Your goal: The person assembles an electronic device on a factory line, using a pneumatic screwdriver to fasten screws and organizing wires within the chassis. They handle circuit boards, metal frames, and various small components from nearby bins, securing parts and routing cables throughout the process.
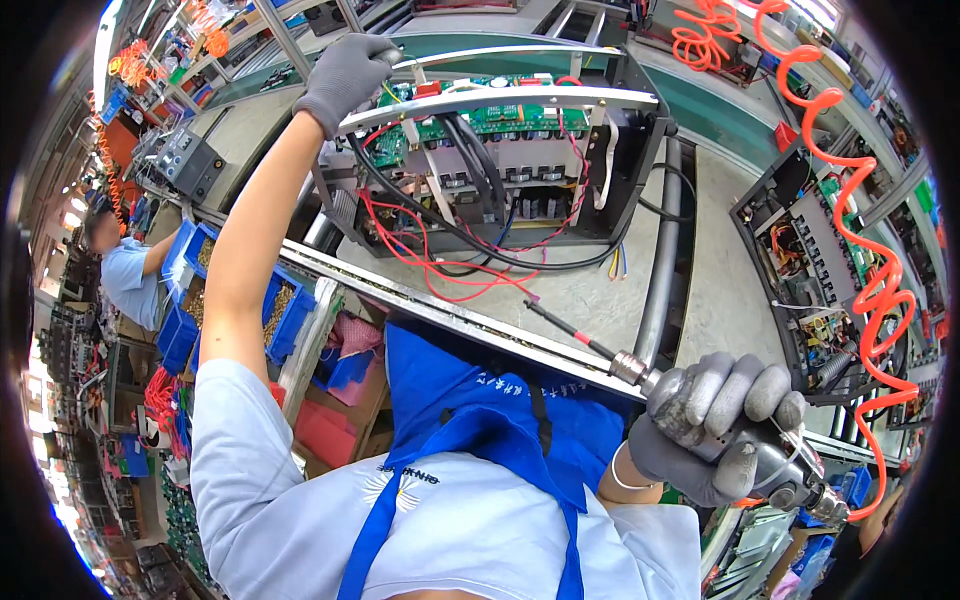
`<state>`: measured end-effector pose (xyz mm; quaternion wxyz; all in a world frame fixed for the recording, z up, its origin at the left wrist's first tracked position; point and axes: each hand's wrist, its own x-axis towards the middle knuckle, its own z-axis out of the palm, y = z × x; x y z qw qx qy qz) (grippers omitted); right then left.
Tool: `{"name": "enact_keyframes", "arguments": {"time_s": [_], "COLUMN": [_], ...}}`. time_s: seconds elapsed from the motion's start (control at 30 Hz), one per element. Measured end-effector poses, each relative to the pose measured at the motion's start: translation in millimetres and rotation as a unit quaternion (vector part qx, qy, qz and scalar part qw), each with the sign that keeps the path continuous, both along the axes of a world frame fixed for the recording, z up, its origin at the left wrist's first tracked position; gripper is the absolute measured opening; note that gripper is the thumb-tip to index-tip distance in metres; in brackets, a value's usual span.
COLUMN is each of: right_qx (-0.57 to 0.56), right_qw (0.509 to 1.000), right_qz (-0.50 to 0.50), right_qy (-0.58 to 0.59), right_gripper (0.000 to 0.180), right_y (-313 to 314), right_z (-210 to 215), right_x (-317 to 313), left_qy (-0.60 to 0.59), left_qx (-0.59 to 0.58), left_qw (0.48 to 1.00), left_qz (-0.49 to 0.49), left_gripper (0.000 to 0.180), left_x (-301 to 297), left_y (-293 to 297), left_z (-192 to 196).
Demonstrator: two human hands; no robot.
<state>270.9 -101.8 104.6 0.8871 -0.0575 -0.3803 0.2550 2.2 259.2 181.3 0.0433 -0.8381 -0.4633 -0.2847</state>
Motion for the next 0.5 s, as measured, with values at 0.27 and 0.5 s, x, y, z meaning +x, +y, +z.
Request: {"name": "enact_keyframes", "arguments": {"time_s": [0.27, 0.5], "right_qx": [-0.031, 0.060], "right_qw": [0.997, 0.958], "right_qz": [0.045, 0.183], "right_qy": [-0.057, -0.211], "right_gripper": [0.030, 0.034], "right_y": [12, 82], "right_z": [23, 67], "right_x": [-7, -41], "left_qy": [-0.457, -0.509], "left_qx": [-0.164, -0.055], "left_qw": [0.847, 0.856], "left_qz": [-0.216, -0.072], "left_gripper": [0.027, 0.021], "left_x": [7, -18], "left_y": [-59, -101], "left_z": [-5, -38]}}
